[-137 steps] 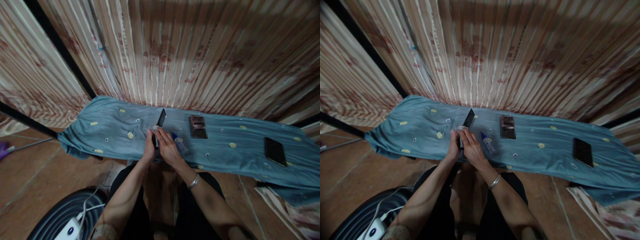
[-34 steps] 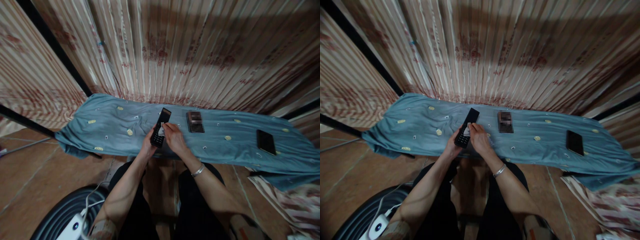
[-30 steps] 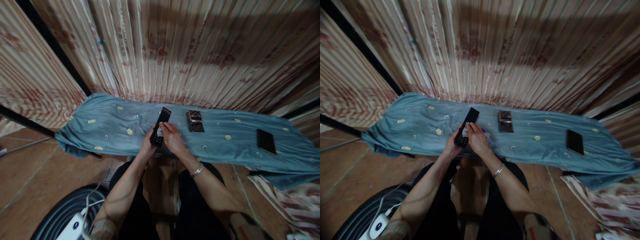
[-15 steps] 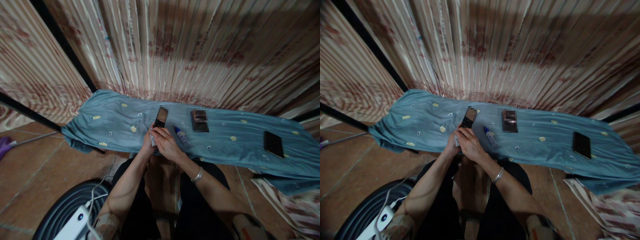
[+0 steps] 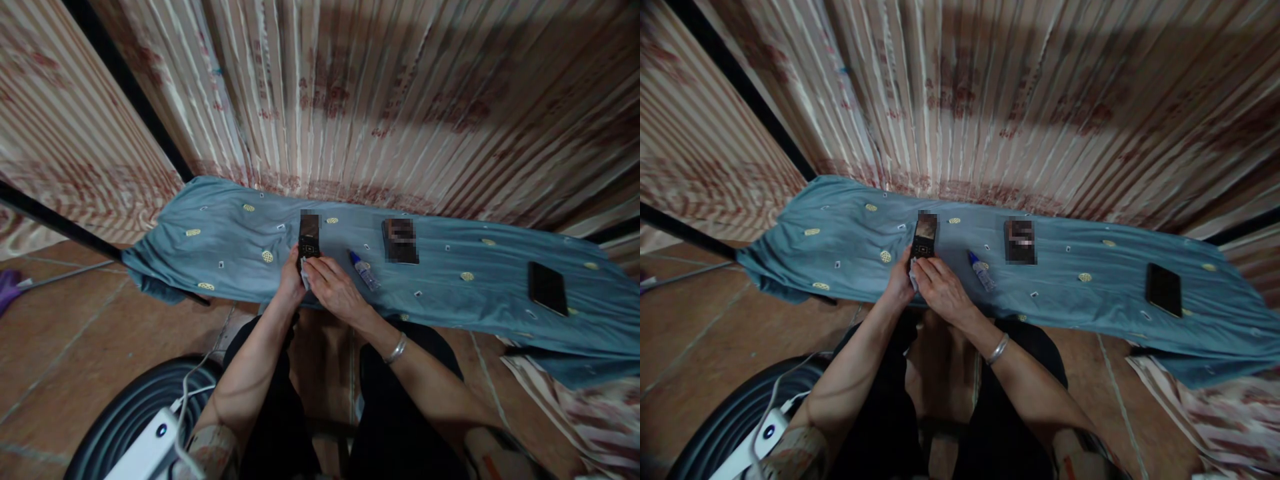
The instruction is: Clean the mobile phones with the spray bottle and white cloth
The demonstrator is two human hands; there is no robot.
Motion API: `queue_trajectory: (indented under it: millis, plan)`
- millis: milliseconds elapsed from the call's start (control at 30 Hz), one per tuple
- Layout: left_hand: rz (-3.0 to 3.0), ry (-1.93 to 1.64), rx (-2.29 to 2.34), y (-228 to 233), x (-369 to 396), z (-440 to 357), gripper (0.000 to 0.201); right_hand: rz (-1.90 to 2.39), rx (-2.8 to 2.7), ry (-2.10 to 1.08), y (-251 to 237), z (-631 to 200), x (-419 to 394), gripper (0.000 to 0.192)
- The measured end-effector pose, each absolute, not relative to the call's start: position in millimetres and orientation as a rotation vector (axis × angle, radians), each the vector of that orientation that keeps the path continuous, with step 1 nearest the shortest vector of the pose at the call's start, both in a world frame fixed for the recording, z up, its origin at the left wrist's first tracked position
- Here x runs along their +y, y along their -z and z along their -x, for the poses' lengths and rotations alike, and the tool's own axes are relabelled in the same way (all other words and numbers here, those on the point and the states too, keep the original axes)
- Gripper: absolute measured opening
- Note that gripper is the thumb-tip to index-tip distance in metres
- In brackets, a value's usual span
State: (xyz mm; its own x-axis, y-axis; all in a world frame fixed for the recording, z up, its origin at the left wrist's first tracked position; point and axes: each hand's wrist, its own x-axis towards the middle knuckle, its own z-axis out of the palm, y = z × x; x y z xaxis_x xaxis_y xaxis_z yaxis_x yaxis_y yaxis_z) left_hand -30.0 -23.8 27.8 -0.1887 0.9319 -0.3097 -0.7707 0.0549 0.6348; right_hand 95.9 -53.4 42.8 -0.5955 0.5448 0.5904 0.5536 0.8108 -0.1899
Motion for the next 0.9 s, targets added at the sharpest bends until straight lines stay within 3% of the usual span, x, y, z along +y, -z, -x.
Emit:
queue_trajectory:
  millis: [567,900]
  plan:
    - [-0.344,-1.59,0.908,-39,-25,28,0.022,0.932,-2.133,-0.202,-47,-118,-47,0.035]
    - [-0.285,-1.531,0.897,-42,-33,18,0.02,0.9,-2.225,-0.131,-36,-103,-47,0.042]
